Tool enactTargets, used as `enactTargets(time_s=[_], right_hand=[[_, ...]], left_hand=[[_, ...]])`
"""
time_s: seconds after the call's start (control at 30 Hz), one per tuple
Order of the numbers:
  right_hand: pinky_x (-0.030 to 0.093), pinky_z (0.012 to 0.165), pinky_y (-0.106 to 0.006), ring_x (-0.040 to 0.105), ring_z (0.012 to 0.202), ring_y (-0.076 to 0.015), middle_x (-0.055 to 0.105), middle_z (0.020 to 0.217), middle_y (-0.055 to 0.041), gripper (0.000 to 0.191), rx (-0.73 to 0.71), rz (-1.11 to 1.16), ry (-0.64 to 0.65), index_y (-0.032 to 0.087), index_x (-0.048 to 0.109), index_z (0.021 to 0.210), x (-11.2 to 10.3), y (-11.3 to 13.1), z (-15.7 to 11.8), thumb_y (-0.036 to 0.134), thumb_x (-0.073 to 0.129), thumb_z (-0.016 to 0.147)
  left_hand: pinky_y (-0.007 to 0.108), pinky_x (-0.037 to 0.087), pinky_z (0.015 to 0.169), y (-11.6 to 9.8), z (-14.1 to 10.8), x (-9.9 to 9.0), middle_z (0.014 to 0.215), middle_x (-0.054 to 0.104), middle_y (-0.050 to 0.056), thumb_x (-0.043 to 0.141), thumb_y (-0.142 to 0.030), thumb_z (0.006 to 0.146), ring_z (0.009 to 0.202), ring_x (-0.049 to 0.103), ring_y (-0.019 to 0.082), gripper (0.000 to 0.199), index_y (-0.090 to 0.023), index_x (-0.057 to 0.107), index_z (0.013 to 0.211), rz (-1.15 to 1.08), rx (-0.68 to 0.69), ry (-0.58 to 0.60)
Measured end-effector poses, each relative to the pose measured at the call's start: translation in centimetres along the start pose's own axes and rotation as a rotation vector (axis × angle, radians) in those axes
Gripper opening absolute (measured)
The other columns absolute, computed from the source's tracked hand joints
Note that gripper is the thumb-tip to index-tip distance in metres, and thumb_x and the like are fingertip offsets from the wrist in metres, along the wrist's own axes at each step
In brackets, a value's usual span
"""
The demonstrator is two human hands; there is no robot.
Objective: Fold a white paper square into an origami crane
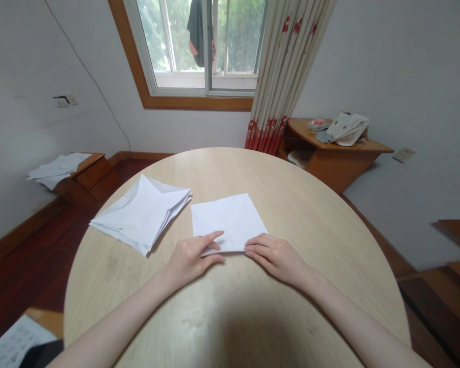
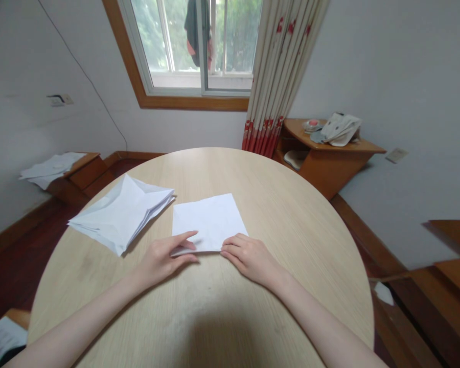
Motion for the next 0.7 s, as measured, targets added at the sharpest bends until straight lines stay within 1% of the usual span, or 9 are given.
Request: enactTargets(time_s=[0.03,0.07,0.13,0.2,0.27,0.37,0.43,0.6,0.7], right_hand=[[0.052,0.074,-0.032,0.065,0.089,-0.0188,0.072,0.095,-0.0063,0.03,-0.005,0.005,-0.003,0.02,0.071,0.094,-0.1,0.0,0.0,0.026,0.042,0.098],[0.052,0.074,-0.032,0.065,0.088,-0.0187,0.073,0.095,-0.0063,0.03,-0.011,0.013,-0.006,0.02,0.071,0.093,-0.2,0.1,-0.1,0.026,0.043,0.098],[0.053,0.074,-0.031,0.065,0.087,-0.0183,0.073,0.094,-0.0066,0.029,-0.02,0.037,-0.009,0.02,0.072,0.092,-0.3,0.1,-0.1,0.025,0.044,0.097],[0.053,0.074,-0.031,0.066,0.086,-0.0183,0.073,0.093,-0.0069,0.027,-0.023,0.059,-0.009,0.02,0.073,0.091,-0.4,0.1,-0.2,0.024,0.047,0.096],[0.053,0.073,-0.031,0.065,0.086,-0.0187,0.073,0.093,-0.0071,0.025,-0.022,0.071,-0.004,0.02,0.074,0.09,-0.4,0.1,-0.3,0.023,0.049,0.094],[0.053,0.073,-0.032,0.065,0.087,-0.0194,0.072,0.094,-0.0075,0.023,-0.02,0.076,0.018,0.02,0.074,0.09,-0.2,0.1,-0.4,0.021,0.052,0.092],[0.053,0.073,-0.032,0.065,0.088,-0.0195,0.072,0.096,-0.0077,0.023,-0.017,0.075,0.034,0.02,0.075,0.089,-0.1,0.2,-0.4,0.022,0.052,0.091],[0.051,0.073,-0.031,0.065,0.089,-0.0195,0.072,0.098,-0.0074,0.022,-0.009,0.071,0.055,0.021,0.075,0.087,-0.1,0.1,-0.3,0.022,0.054,0.091],[0.051,0.074,-0.031,0.065,0.089,-0.0192,0.072,0.097,-0.007,0.023,-0.003,0.081,0.056,0.021,0.075,0.086,-0.1,0.1,-0.4,0.021,0.053,0.091]], left_hand=[[0.03,0.055,0.081,0.3,0.1,0.0,0.092,0.075,0.004,0.064,-0.043,0.085,0.086,0.071,0.017,0.049,-0.021,0.052,0.127,-0.022,-0.015,0.013],[0.033,0.052,0.088,0.3,0.2,0.1,0.095,0.075,0.004,0.065,-0.04,0.086,0.091,0.07,0.017,0.047,-0.021,0.053,0.127,-0.03,-0.013,0.042],[0.039,0.046,0.098,0.2,0.5,0.7,0.105,0.073,0.005,0.06,-0.031,0.089,0.101,0.067,0.018,0.035,-0.023,0.058,0.123,-0.011,0.016,0.138],[0.04,0.043,0.101,0.1,0.5,1.5,0.112,0.071,0.005,0.055,-0.024,0.091,0.106,0.065,0.018,0.028,-0.025,0.063,0.117,0.013,0.043,0.235],[0.039,0.044,0.099,0.0,0.4,2.0,0.112,0.071,0.004,0.057,-0.024,0.09,0.107,0.065,0.018,0.026,-0.027,0.066,0.114,0.011,0.063,0.285],[0.036,0.048,0.094,-0.2,0.1,2.4,0.107,0.073,0.003,0.063,-0.031,0.088,0.108,0.065,0.02,0.024,-0.026,0.069,0.11,-0.032,0.102,0.293],[0.035,0.051,0.092,-0.1,0.0,2.6,0.106,0.073,0.004,0.064,-0.033,0.087,0.108,0.065,0.02,0.023,-0.025,0.071,0.107,-0.056,0.113,0.294],[0.035,0.052,0.094,-0.1,-0.1,2.9,0.108,0.072,0.005,0.064,-0.037,0.087,0.107,0.066,0.021,0.025,-0.024,0.072,0.107,-0.084,0.124,0.323],[0.033,0.051,0.093,-0.2,0.1,2.7,0.105,0.073,0.004,0.061,-0.038,0.088,0.106,0.066,0.02,0.025,-0.023,0.073,0.103,-0.105,0.117,0.316]])
Point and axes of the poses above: each hand's wrist, its own z-axis towards the middle knuckle, its own x-axis out of the palm, y = z × x, the point moved 10 cm from there along z, towards the middle knuckle
